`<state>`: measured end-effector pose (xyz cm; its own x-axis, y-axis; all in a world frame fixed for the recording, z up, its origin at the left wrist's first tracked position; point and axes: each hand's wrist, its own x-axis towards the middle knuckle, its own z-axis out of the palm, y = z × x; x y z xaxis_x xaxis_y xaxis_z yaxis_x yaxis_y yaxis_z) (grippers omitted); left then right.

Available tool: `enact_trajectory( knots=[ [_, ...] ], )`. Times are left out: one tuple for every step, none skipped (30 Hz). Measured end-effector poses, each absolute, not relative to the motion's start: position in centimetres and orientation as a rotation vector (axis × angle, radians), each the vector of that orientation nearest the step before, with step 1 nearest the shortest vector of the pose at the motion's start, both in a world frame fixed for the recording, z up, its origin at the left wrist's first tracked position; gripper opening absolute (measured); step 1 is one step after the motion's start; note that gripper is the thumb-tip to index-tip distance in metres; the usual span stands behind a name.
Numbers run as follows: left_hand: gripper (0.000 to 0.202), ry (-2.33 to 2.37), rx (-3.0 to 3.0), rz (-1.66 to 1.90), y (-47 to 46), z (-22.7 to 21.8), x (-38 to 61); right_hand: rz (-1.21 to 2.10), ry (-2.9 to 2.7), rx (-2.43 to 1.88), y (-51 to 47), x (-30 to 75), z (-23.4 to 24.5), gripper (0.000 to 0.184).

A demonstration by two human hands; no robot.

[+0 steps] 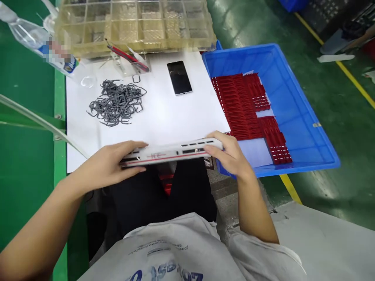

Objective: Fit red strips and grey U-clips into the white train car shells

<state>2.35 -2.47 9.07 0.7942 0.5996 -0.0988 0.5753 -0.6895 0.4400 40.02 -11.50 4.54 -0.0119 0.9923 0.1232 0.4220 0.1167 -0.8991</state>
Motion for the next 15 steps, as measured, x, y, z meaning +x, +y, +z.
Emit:
enact_trajectory(
  knots=[
    [0.057, 0.848, 2.466, 0.156, -4.1, 9.0, 0.5, 0.931, -1.434, -1.455, -13.0, 40.4, 4.5, 0.028],
    [0.055, 0.815, 2.417, 0.236, -5.7, 8.7, -1.1, 1.004, -1.31, -1.474, -14.3, 40.5, 4.4, 0.03],
    [0.055, 0.782, 2.37, 0.309, -7.2, 8.3, -2.4, 1.076, -1.205, -1.493, -15.4, 40.4, 4.2, 0.032],
    [0.058, 0.753, 2.325, 0.372, -8.7, 7.8, -3.4, 1.14, -1.126, -1.511, -16.3, 40.1, 4.0, 0.033],
    [0.062, 0.731, 2.275, 0.424, -10.0, 7.3, -4.2, 1.202, -1.075, -1.53, -17.0, 39.7, 3.7, 0.033],
    [0.066, 0.717, 2.221, 0.464, -11.1, 6.8, -4.8, 1.255, -1.043, -1.548, -17.5, 39.2, 3.5, 0.033],
    [0.068, 0.711, 2.168, 0.497, -12.1, 6.3, -5.2, 1.295, -1.03, -1.561, -17.8, 38.6, 3.3, 0.032],
    [0.07, 0.706, 2.119, 0.529, -13.0, 5.8, -5.6, 1.318, -1.037, -1.572, -18.0, 38.1, 3.1, 0.033],
    [0.07, 0.704, 2.077, 0.562, -13.6, 5.4, -5.9, 1.323, -1.071, -1.584, -18.1, 37.7, 3.1, 0.033],
    [0.07, 0.706, 2.041, 0.6, -14.2, 5.1, -6.2, 1.314, -1.138, -1.6, -18.1, 37.4, 3.1, 0.034],
    [0.069, 0.711, 2.01, 0.639, -14.6, 4.8, -6.6, 1.289, -1.241, -1.622, -18.2, 37.2, 3.2, 0.034],
    [0.068, 0.721, 1.984, 0.673, -15.0, 4.5, -6.9, 1.235, -1.378, -1.651, -18.1, 37.0, 3.5, 0.033],
    [0.068, 0.732, 1.961, 0.701, -15.3, 4.3, -7.3, 1.142, -1.537, -1.681, -18.1, 36.8, 4.0, 0.033],
    [0.067, 0.744, 1.943, 0.721, -15.6, 4.2, -7.6, 1.007, -1.7, -1.701, -18.0, 36.6, 4.6, 0.032],
    [0.067, 0.754, 1.925, 0.738, -15.8, 4.1, -7.9, 0.85, -1.858, -1.695, -17.9, 36.2, 5.2, 0.032]
  ],
)
